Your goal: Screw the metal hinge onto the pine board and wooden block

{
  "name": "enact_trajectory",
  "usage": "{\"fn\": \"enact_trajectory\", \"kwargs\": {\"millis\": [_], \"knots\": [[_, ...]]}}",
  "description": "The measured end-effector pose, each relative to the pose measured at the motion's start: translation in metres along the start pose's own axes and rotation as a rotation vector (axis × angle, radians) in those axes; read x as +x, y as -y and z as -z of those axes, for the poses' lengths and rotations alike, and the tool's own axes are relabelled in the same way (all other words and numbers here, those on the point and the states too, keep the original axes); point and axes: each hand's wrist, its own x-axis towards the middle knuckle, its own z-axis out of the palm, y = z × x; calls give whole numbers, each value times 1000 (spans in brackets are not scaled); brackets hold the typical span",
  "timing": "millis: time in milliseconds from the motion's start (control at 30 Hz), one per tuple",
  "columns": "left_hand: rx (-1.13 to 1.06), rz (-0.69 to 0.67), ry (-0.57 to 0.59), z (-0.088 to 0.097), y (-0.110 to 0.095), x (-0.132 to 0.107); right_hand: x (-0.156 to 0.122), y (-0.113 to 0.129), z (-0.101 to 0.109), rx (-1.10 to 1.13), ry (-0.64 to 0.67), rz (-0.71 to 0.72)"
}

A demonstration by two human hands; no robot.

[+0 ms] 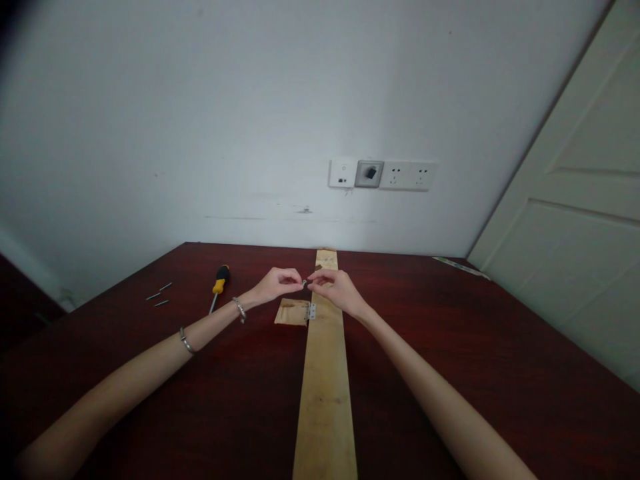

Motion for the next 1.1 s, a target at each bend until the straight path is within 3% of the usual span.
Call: {"fn": "enact_trajectory", "kwargs": {"millis": [333,933,1100], "knots": [[-9,1,15,-6,-5,-2,-1,-9,-11,149,-15,-111],[-66,48,50,-9,4,-3,-1,-15,-16,155,19,-98],[20,66,-37,2,7,-1,-1,-28,-14,67,42,-119]]}}
